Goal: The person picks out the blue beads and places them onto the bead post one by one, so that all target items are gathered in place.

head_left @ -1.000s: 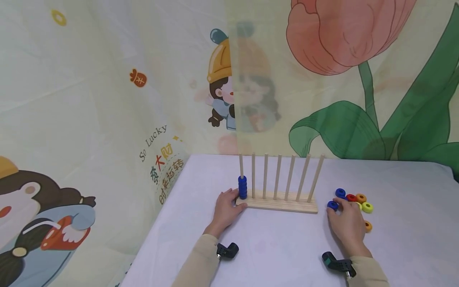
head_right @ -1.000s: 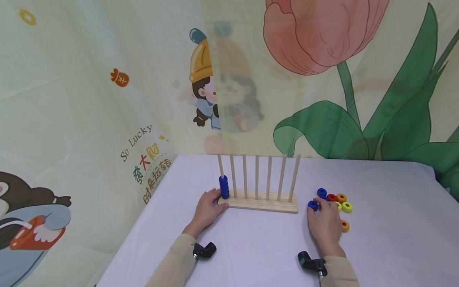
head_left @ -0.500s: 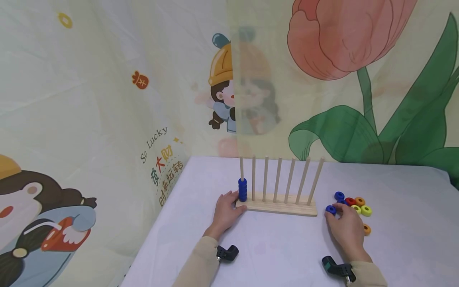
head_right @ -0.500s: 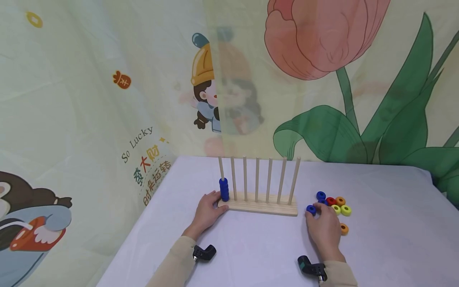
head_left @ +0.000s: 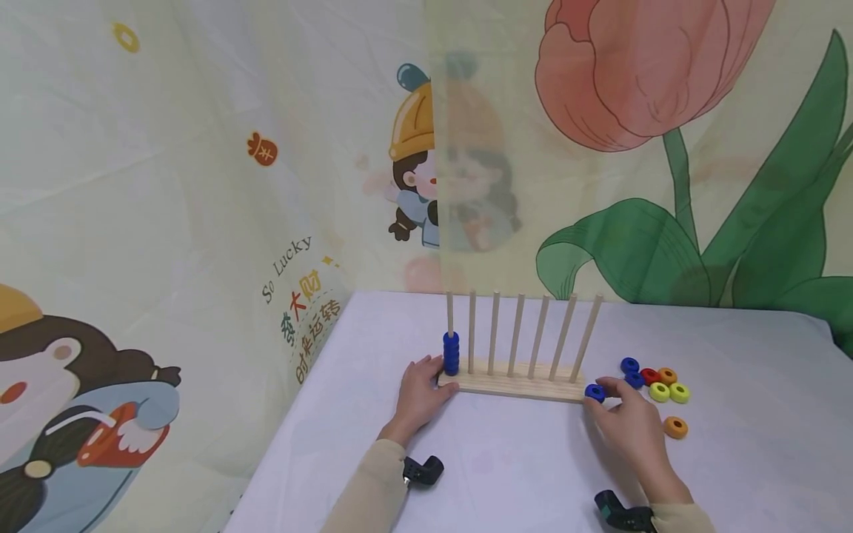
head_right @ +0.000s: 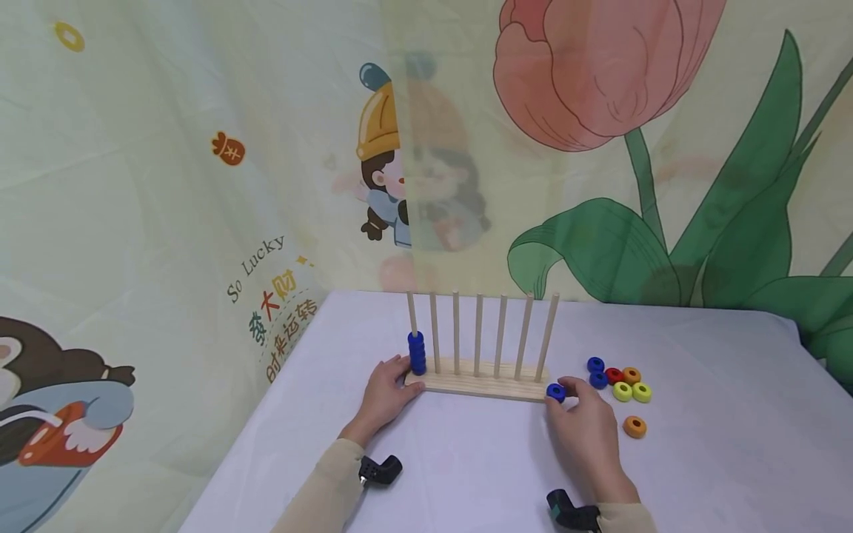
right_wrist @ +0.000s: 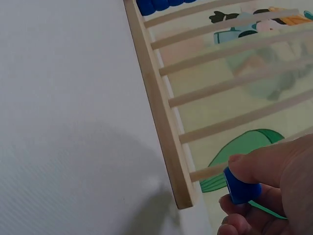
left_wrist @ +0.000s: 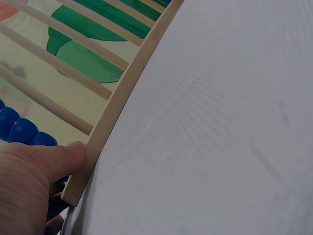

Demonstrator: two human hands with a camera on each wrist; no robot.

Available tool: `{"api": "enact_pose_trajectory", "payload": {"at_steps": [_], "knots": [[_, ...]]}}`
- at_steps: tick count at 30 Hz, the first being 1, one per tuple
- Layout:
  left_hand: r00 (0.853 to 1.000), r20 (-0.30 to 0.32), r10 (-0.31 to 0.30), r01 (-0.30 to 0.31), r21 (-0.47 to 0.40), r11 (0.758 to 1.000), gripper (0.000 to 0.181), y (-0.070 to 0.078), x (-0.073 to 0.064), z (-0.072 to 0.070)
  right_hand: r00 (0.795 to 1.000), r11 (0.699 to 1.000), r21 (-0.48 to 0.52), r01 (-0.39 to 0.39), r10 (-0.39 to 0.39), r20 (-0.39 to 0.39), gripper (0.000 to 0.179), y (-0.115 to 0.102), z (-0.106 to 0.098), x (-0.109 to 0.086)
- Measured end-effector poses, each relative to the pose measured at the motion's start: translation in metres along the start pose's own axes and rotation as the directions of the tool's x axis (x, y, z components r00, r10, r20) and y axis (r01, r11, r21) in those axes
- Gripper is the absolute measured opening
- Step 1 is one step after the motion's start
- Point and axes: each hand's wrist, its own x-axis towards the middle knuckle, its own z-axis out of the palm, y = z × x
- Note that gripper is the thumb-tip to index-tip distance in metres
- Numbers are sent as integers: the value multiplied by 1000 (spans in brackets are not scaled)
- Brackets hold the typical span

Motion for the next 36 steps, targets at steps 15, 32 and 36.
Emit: {"api": "enact_pose_trajectory", "payload": {"at_steps": [15,32,36], "knots": [[1000,5,-4,4,2,1000,55,-1,-1,1,985,980,111,167,-161,-67,40,-14,23,-13],[1000,-6,11,-11,-10,1000,55,3,0,-1,965,919,295,262,-258,-52,35,-33,35,-11],[1000,-4,10,-10,-7,1000,55,2,-1,-1,958,910,302,285,-283,-51,34,-44,37,-10]]}}
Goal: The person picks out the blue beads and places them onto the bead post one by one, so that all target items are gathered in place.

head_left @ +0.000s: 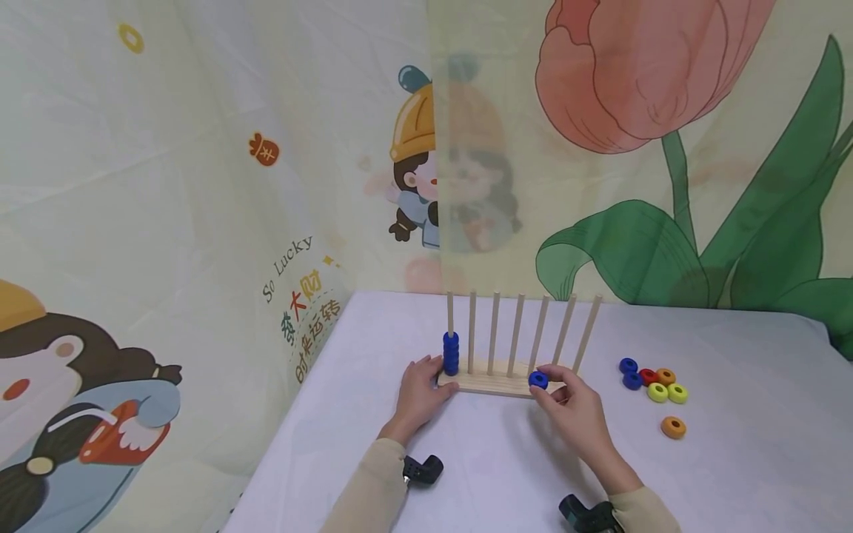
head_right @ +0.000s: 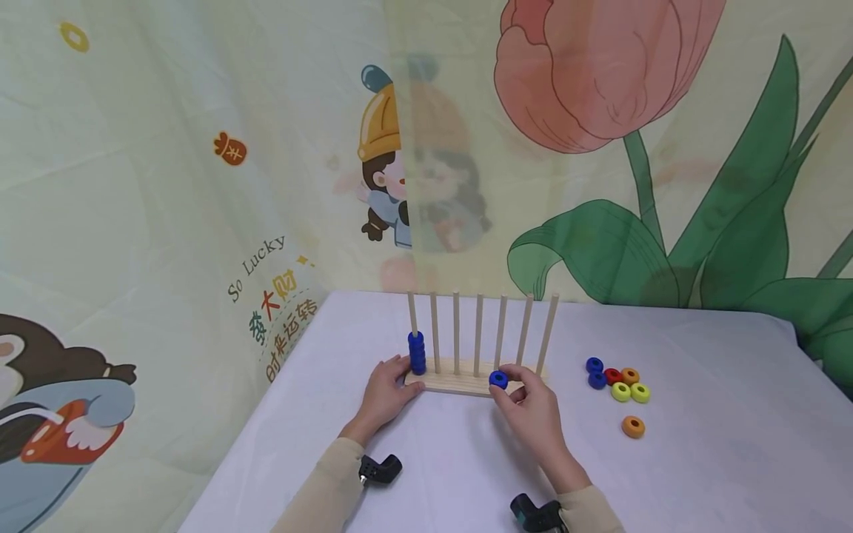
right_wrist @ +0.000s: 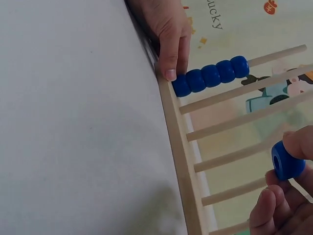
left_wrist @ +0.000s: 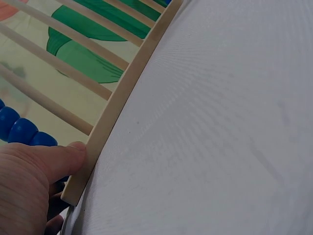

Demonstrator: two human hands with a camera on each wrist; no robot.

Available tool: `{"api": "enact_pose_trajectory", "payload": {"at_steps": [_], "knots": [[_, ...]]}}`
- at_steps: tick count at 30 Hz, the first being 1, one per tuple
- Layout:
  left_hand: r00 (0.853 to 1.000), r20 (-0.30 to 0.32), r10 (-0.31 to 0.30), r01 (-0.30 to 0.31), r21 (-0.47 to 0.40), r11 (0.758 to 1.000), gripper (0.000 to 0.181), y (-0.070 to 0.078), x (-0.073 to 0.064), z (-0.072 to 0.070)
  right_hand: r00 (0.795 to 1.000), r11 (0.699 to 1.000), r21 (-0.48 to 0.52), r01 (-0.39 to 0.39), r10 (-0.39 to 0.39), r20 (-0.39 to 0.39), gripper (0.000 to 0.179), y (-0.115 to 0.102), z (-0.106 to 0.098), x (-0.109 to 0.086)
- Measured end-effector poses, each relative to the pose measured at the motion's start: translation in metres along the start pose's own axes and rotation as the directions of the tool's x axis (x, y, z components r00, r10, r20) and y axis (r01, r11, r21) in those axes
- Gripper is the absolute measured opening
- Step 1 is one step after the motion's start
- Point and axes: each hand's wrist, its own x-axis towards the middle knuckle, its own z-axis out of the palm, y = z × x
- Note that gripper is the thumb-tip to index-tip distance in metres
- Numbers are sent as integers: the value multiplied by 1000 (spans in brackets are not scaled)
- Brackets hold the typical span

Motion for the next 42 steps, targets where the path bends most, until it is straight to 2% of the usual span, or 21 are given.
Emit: {"api": "enact_pose_trajectory", "payload": {"at_steps": [4,9,15,22,26,31,37,42], "knots": [[1000,-3,-3,3,4,1000,55,-1,-1,0,996,996,9,90,-90,-5,34,-12,4,8],[1000,1,-12,12,13,1000,55,-3,-3,0,978,978,15,209,-209,-9,34,-32,7,22],[1000,1,-9,9,16,1000,55,-3,-4,-1,955,955,-11,295,-295,13,34,-59,13,37],[1000,5,6,-6,21,1000,55,-2,-4,1,918,918,-21,396,-396,-9,36,-88,19,53],[1000,6,-4,4,16,1000,55,-1,-4,2,910,910,17,414,-414,-13,35,-105,19,62],[1000,13,-19,19,24,1000,56,-2,-1,3,910,910,32,414,-414,-19,32,-120,22,74],[999,13,-31,31,30,999,58,-2,1,2,924,923,53,382,-383,9,33,-132,27,83],[1000,5,-15,15,46,999,56,-2,1,2,939,939,41,340,-342,29,35,-138,32,88]]}}
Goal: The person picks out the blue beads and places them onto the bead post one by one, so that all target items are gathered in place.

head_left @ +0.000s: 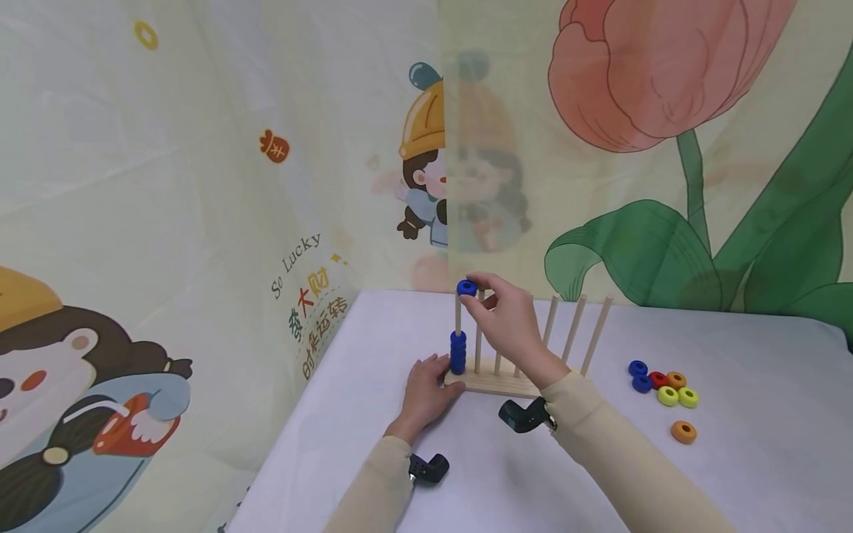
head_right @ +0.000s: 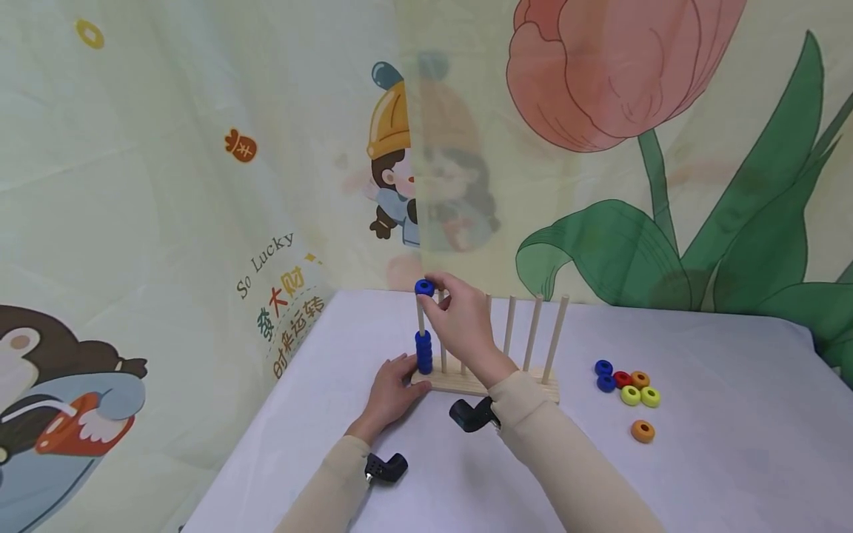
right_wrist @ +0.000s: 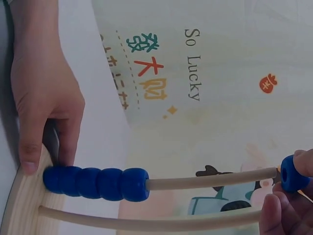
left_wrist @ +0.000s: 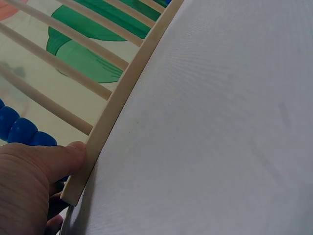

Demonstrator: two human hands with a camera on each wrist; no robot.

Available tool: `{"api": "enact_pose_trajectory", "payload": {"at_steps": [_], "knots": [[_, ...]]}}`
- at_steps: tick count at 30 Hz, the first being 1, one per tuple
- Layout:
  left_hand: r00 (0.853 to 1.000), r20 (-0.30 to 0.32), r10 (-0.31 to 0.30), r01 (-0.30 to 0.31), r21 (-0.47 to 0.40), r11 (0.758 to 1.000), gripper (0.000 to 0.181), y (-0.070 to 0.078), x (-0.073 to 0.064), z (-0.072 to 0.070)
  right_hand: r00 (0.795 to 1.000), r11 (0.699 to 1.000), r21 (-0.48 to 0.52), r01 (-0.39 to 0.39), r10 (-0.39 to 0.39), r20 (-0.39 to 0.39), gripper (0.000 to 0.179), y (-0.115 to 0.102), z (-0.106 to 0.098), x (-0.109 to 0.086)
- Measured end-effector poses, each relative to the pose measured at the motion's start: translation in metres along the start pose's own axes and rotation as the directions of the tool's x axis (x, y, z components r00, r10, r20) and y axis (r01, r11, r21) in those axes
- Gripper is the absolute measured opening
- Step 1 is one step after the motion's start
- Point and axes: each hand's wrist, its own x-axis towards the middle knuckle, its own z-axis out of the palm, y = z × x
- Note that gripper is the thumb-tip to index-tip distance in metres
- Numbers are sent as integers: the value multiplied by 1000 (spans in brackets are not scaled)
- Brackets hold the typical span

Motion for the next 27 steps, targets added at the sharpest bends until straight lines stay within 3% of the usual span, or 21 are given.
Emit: {"api": "enact_pose_trajectory", "payload": {"at_steps": [10,18,27], "knots": [[1000,3,-9,9,-8,1000,54,2,0,-1,997,998,-18,-53,54,49,36,-7,7,11],[1000,6,-23,23,-24,999,54,3,0,-3,994,992,-98,-82,89,64,34,-5,11,14],[1000,-1,-9,9,-1,1000,55,3,-1,-3,1000,1000,-23,-8,8,-5,34,-5,11,-1]]}}
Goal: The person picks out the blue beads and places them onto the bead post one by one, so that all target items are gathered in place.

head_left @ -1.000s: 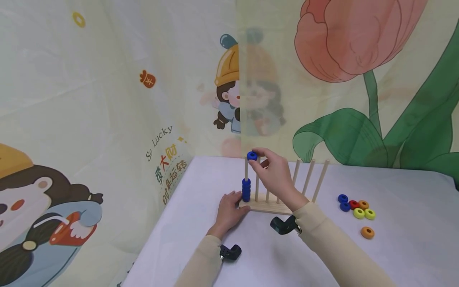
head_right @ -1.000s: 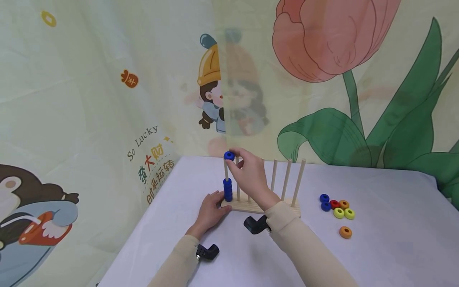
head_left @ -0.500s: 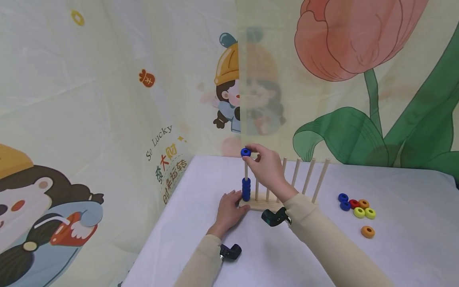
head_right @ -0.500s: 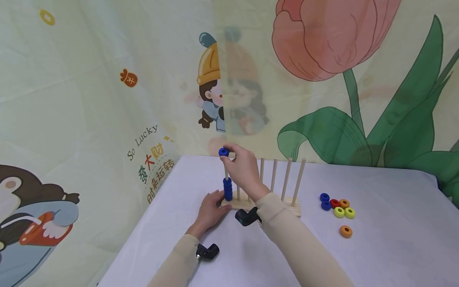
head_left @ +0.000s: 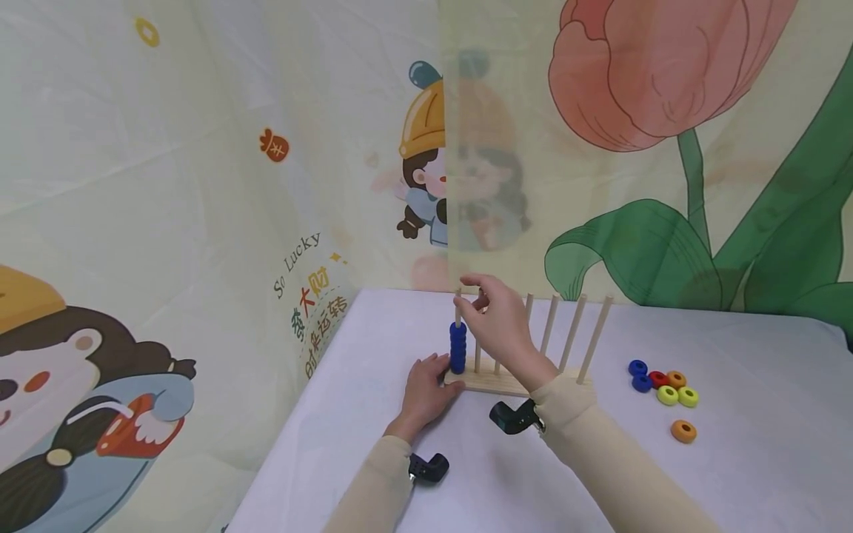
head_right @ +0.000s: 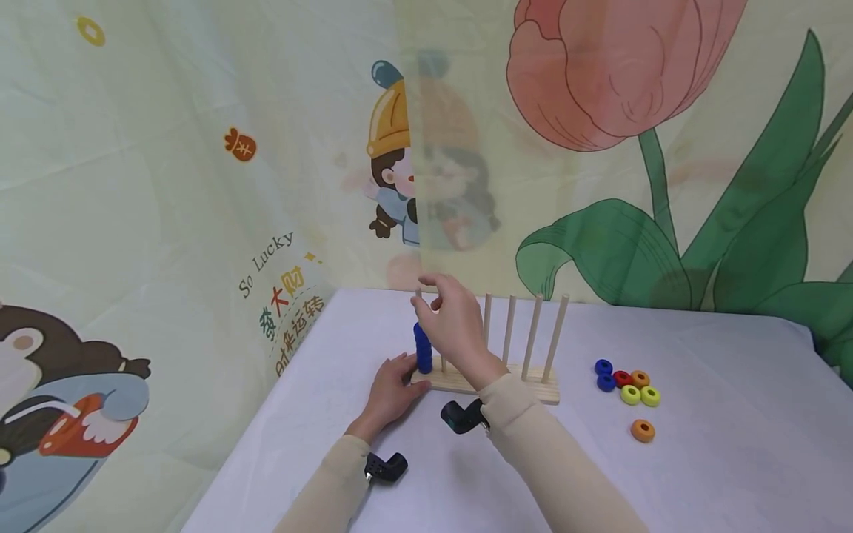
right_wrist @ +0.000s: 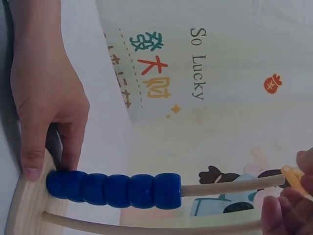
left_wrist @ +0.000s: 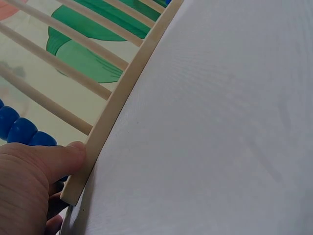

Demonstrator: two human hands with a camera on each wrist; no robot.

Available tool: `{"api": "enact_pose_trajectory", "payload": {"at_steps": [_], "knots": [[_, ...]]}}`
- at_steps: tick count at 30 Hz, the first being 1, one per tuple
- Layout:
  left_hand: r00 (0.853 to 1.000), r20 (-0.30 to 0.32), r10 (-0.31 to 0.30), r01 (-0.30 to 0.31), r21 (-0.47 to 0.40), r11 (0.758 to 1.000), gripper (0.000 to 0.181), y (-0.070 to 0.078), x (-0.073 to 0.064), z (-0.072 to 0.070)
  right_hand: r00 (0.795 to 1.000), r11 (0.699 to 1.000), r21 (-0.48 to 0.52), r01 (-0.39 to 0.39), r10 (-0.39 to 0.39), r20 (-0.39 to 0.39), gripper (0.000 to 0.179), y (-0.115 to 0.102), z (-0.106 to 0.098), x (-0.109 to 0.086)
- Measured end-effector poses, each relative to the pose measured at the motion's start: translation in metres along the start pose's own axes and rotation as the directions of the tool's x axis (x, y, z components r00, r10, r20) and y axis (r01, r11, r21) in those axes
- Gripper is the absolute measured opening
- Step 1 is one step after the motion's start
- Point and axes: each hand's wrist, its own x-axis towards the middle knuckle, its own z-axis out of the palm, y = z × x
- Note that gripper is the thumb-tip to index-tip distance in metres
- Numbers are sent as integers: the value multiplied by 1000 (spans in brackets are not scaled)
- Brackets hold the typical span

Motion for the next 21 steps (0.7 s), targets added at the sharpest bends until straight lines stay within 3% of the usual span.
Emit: {"api": "enact_pose_trajectory", "payload": {"at_steps": [4,9,14,21], "knots": [[1000,-14,27,-27,-1,1000,54,1,0,1,998,996,71,47,-45,-35,26,4,-5,-16],[999,-16,38,-38,8,999,55,0,1,2,999,995,86,41,-38,-28,16,25,-11,-50],[999,-22,31,-31,9,999,55,-3,1,0,997,998,51,-48,51,-54,11,53,-14,-86],[999,-18,32,-33,-21,999,55,-1,1,1,970,979,50,-195,200,-138,8,83,-26,-118]]}}
